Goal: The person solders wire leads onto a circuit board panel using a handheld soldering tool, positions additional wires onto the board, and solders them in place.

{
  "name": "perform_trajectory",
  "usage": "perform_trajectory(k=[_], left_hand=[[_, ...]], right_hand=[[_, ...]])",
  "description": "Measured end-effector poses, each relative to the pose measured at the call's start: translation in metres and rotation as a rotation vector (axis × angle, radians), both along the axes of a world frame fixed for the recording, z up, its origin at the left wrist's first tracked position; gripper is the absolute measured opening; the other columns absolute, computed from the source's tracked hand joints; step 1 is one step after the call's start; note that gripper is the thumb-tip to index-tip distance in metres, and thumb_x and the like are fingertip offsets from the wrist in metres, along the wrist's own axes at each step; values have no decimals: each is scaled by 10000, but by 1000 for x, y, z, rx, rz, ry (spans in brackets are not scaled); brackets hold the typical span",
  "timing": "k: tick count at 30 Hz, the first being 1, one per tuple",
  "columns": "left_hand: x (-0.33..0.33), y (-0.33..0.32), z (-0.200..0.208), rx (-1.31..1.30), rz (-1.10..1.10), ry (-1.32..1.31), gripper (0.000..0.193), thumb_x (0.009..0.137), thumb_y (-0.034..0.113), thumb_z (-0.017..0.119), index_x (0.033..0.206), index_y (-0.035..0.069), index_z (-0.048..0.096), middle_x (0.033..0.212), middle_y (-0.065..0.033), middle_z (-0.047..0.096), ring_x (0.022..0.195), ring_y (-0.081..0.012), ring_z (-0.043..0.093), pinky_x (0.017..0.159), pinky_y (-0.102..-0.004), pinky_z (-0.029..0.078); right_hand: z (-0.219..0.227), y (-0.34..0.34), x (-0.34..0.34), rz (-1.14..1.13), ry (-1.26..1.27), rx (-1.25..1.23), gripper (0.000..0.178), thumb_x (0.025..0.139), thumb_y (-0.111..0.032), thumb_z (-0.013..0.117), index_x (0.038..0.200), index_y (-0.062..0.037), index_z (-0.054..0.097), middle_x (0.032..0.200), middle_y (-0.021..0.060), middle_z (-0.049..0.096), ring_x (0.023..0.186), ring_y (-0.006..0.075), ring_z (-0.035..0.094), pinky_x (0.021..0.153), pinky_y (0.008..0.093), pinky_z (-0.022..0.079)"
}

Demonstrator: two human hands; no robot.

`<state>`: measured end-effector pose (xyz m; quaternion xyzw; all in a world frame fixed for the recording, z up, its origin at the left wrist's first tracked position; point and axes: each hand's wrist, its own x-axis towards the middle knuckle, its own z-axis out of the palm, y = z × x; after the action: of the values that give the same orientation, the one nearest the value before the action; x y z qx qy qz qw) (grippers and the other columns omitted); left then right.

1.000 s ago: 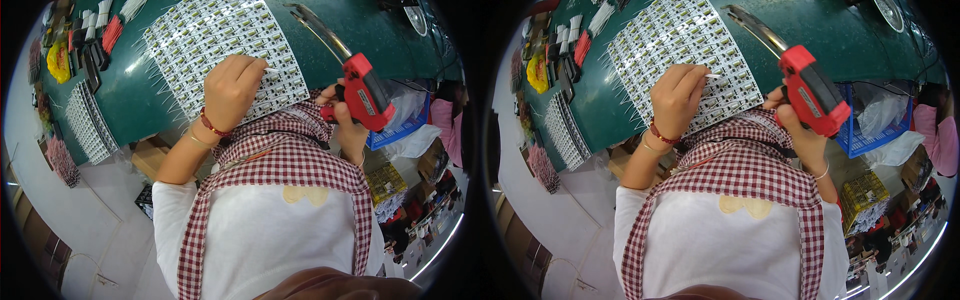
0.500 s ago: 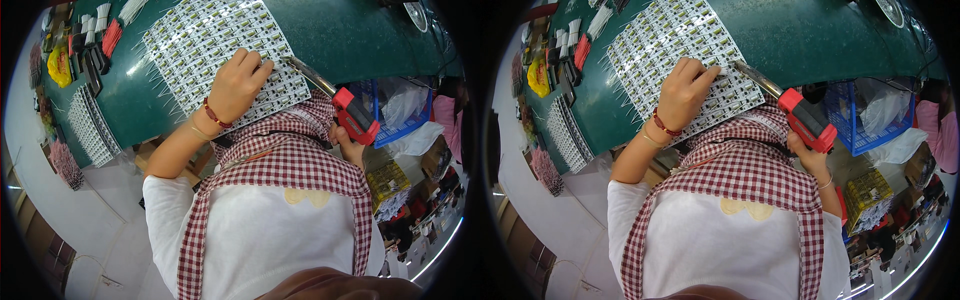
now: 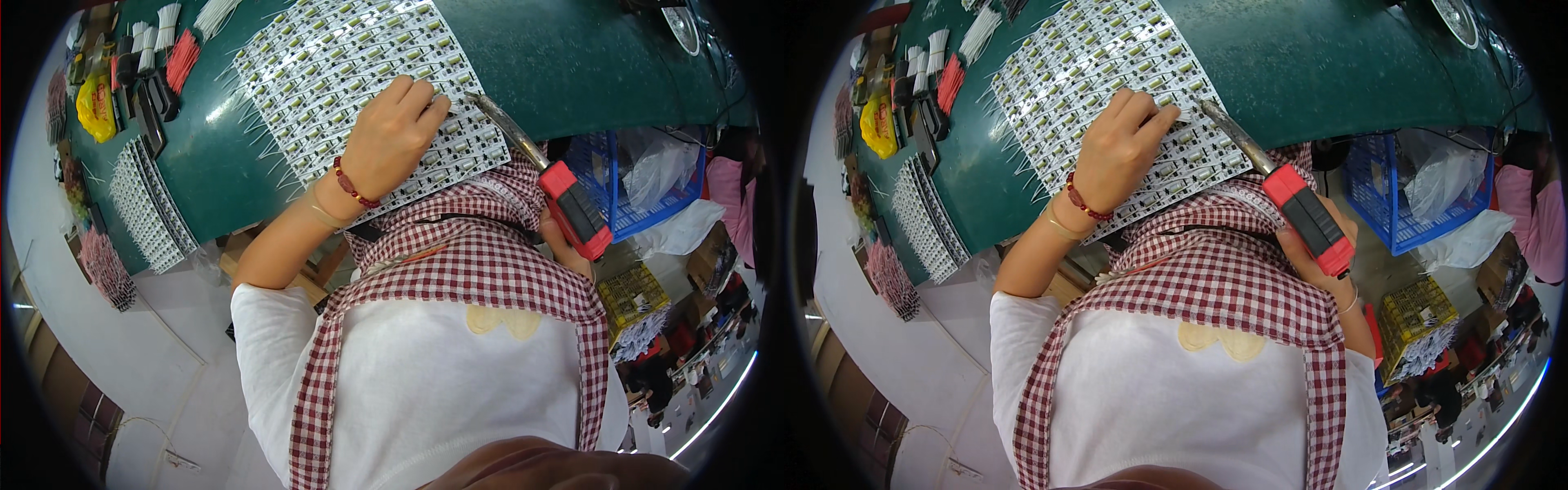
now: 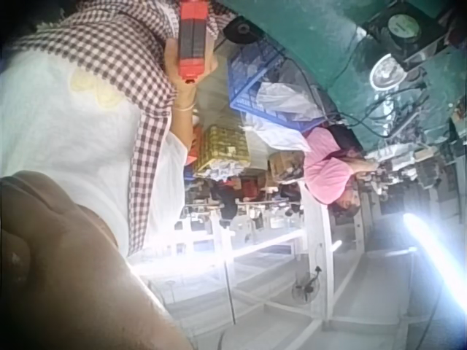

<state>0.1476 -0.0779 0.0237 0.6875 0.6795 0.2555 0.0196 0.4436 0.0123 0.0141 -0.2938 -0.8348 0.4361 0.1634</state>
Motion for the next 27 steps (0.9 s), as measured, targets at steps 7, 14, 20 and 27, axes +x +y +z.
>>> perform_trajectory(k=[7,14,20,27], left_hand=[[0,1,-1,21,-4,-19,294,652,-57,621,936,9,649,746,-66,464,708,-214,489,595,-320,437],[-1,1,3,167,21,87,279,634,-25,633,906,29,668,708,-52,484,679,-206,514,585,-315,434],[13,-6,2,140,-10,30,349,597,-30,621,940,1,676,700,-52,483,678,-205,515,565,-318,432],[14,-8,-1,47,-29,41,266,686,28,592,941,-44,620,755,-75,498,709,-210,495,600,-302,452]], right_hand=[[-5,-2,4,-19,24,-112,310,723,-166,753,979,-21,658,886,116,649,653,241,635,568,316,485],[-7,-5,12,-59,-35,-170,249,726,-137,740,938,-34,662,844,108,633,648,240,629,569,320,482],[-18,-7,22,-87,39,-273,233,719,-122,734,921,-36,657,813,104,616,637,239,614,556,322,470],[-10,-5,11,-64,-3,-242,220,731,-146,736,904,-39,650,783,92,598,604,233,590,532,327,439]])
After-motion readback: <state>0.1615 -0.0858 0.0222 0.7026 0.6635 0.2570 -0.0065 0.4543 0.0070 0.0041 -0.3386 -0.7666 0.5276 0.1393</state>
